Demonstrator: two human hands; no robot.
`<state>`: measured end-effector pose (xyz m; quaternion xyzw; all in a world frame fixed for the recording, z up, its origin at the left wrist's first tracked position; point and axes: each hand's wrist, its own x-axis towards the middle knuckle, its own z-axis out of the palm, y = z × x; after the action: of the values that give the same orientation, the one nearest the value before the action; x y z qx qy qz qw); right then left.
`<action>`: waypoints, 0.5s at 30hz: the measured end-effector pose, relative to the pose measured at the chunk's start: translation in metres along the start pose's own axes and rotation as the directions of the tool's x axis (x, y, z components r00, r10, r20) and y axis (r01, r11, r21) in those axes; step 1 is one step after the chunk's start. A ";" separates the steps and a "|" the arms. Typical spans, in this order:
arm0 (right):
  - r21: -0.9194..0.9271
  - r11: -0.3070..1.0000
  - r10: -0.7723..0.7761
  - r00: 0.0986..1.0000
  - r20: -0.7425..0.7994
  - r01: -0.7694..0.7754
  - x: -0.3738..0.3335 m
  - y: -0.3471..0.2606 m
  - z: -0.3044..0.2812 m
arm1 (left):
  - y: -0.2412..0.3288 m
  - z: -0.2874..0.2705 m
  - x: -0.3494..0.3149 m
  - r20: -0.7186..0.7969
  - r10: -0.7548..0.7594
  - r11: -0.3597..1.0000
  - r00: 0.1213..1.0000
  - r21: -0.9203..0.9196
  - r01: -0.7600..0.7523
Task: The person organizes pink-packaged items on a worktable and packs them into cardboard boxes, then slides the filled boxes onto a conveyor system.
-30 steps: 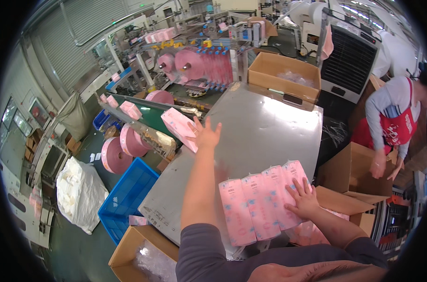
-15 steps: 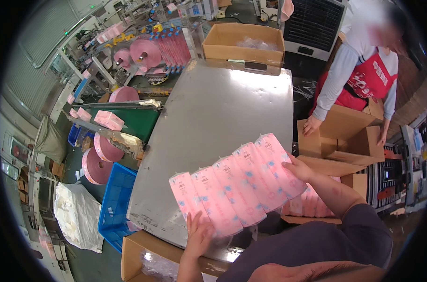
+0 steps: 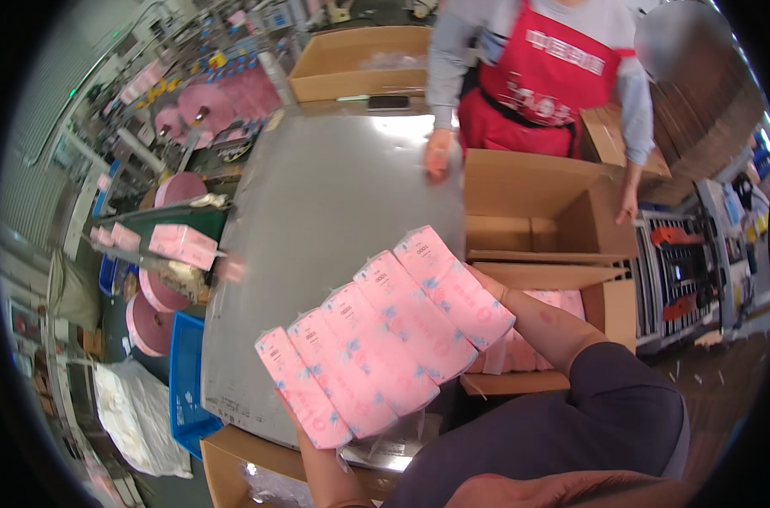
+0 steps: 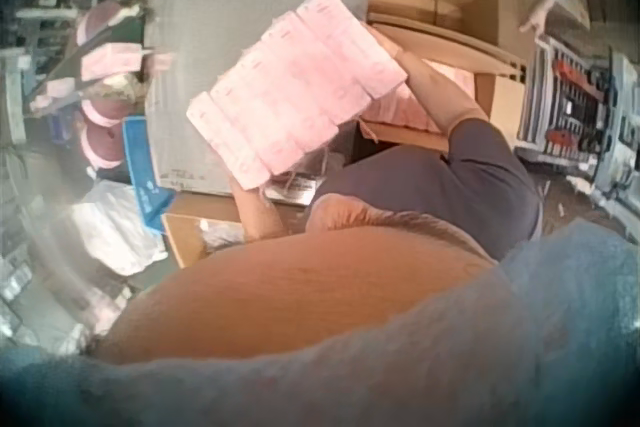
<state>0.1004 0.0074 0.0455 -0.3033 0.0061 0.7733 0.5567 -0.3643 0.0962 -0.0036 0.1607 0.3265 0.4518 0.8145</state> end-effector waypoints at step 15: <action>-0.632 0.770 -0.161 0.934 -0.320 -0.084 -0.406 -0.101 -0.140 | -0.224 0.226 0.076 0.099 -0.857 0.390 0.506 0.767 0.510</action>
<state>0.3326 -0.3505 0.1574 -0.6082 -0.1616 0.6496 0.4266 -0.0410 0.0468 0.0085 0.3833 0.2821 -0.1442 0.8676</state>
